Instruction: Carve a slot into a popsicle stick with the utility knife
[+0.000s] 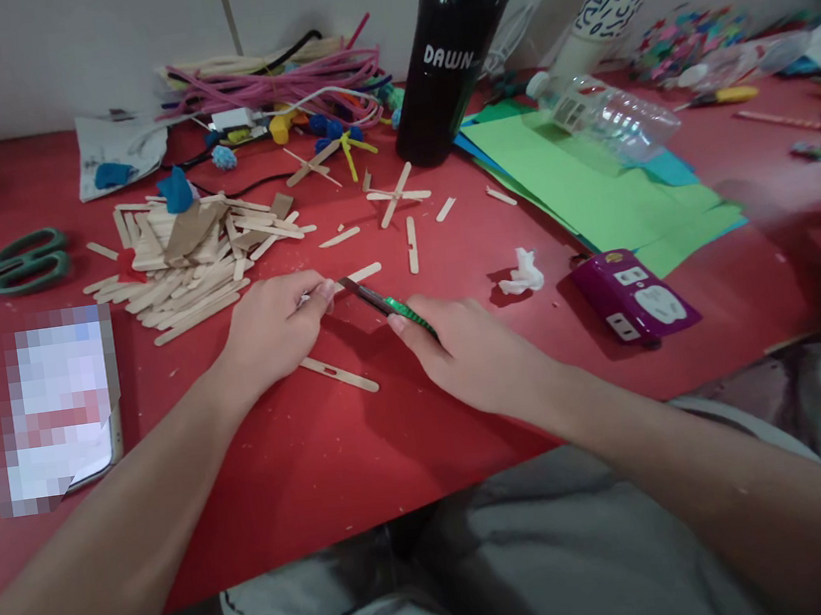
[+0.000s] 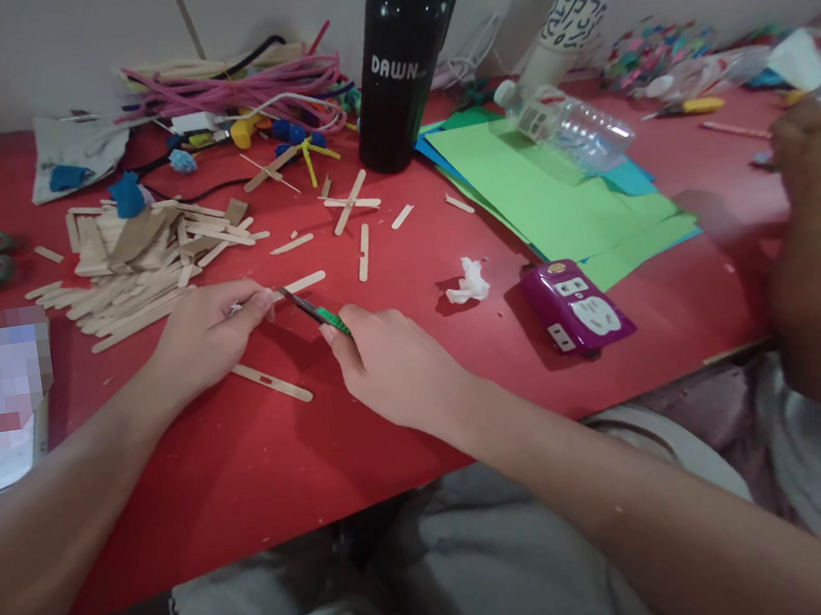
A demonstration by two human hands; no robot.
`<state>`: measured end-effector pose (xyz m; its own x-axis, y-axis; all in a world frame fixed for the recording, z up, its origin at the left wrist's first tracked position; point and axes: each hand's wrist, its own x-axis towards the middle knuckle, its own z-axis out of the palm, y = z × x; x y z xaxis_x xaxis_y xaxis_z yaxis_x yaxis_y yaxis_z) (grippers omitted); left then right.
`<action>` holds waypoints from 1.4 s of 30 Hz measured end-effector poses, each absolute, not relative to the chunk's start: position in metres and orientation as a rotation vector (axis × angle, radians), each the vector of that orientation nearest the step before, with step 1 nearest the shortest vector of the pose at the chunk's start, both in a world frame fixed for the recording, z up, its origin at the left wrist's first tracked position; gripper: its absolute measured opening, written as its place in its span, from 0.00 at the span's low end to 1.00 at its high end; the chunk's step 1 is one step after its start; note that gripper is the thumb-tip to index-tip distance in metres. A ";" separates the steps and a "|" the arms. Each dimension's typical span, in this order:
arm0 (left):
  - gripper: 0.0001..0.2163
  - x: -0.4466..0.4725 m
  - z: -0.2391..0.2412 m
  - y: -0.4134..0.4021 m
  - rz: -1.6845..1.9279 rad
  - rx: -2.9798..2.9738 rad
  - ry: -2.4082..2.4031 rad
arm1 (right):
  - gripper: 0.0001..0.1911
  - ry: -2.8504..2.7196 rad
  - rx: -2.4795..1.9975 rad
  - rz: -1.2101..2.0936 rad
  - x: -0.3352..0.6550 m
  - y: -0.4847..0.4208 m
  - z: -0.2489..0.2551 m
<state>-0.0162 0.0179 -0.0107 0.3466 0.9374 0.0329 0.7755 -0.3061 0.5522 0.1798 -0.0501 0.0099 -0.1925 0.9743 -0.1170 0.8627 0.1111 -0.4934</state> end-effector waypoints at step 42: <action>0.22 -0.014 -0.010 0.016 0.454 2.269 1.569 | 0.14 -2.147 -1.877 0.708 0.178 -0.049 0.013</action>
<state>-0.0137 0.0163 -0.0104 0.3374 0.9391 0.0657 0.8290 -0.3294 0.4519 0.1781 -0.0495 0.0129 -0.1714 0.9726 -0.1573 0.8753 0.0770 -0.4775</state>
